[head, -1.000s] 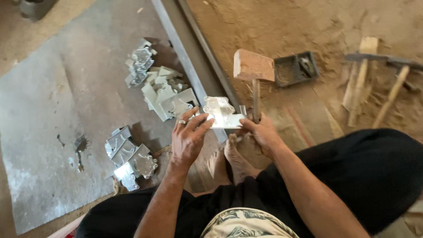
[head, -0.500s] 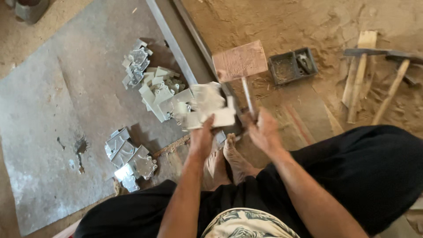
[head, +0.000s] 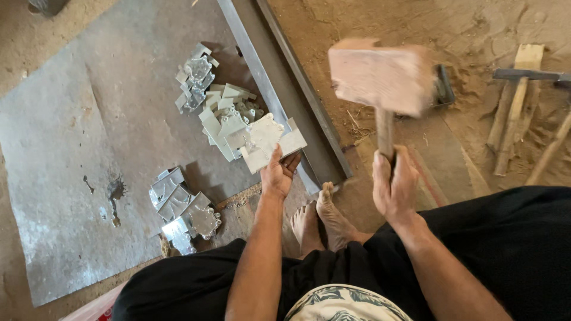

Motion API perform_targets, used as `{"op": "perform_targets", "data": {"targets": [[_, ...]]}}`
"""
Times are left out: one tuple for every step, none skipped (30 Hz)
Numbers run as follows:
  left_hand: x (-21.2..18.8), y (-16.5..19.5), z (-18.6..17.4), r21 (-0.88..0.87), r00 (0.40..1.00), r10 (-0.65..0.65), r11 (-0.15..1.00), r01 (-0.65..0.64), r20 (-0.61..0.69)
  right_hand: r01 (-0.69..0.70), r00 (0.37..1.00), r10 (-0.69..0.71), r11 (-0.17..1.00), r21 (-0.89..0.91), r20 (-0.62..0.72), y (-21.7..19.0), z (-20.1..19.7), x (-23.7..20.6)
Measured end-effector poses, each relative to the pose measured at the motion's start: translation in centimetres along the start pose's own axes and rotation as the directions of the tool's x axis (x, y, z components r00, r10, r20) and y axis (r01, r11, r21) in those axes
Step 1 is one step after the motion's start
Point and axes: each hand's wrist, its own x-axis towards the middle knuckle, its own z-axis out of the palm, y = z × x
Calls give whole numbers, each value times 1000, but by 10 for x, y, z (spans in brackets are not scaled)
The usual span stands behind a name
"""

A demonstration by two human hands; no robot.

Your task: The person repeatedly hammers small decorative metal plates on a metal bar, using a small hammer and later a wooden mallet. They pick up each plate from a pile, position it on the bar, strike it several times, and place it back into the pile. The process is repeated continuously.

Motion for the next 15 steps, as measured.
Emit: {"op": "perform_targets", "data": {"targets": [[1,0,-2,-1,1000,-5,1000,5,5,58,998,-56,996,75,-27,-1,4,-4],[1,-1,-2,-1,1000,-10,1000,10,8,115,993,-108,982,147,-58,-2,10,-9],[1,-1,-2,-7,1000,-19,1000,19,-4,54,998,-56,997,59,22,-2,16,-13],[0,-1,-1,-13,1000,-27,1000,27,-14,1,995,2,999,-33,96,-2,23,-15],[-1,-1,0,-20,999,-33,999,32,-21,-41,985,62,991,-129,163,-1,29,-17],[-1,-1,2,-23,999,-38,999,38,-6,-72,969,121,972,-225,215,2,34,-14],[-1,-1,3,-24,999,-41,999,42,15,-94,950,180,943,-319,254,5,38,-13],[-1,-1,4,-29,998,-42,999,43,37,-107,927,240,905,-411,287,9,40,-10],[0,-1,4,-29,999,-51,998,51,13,-126,955,208,929,-348,211,13,40,-8],[1,-1,4,-23,998,-61,998,61,-9,-142,975,182,951,-276,126,17,40,-8],[2,-1,4,-20,997,-70,997,69,-37,-150,986,163,968,-202,45,22,39,-7],[3,-1,3,-34,997,-69,997,68,-28,-268,963,269,963,-32,26,26,38,-10],[4,-1,3,-44,997,-71,997,70,-24,-380,925,380,915,140,27,30,38,-12],[5,-2,2,-56,997,-72,996,71,-18,-471,875,482,827,306,44,34,38,-15],[6,-2,2,-54,998,-70,996,69,-4,-276,960,281,952,130,-15,39,40,-17]]}}
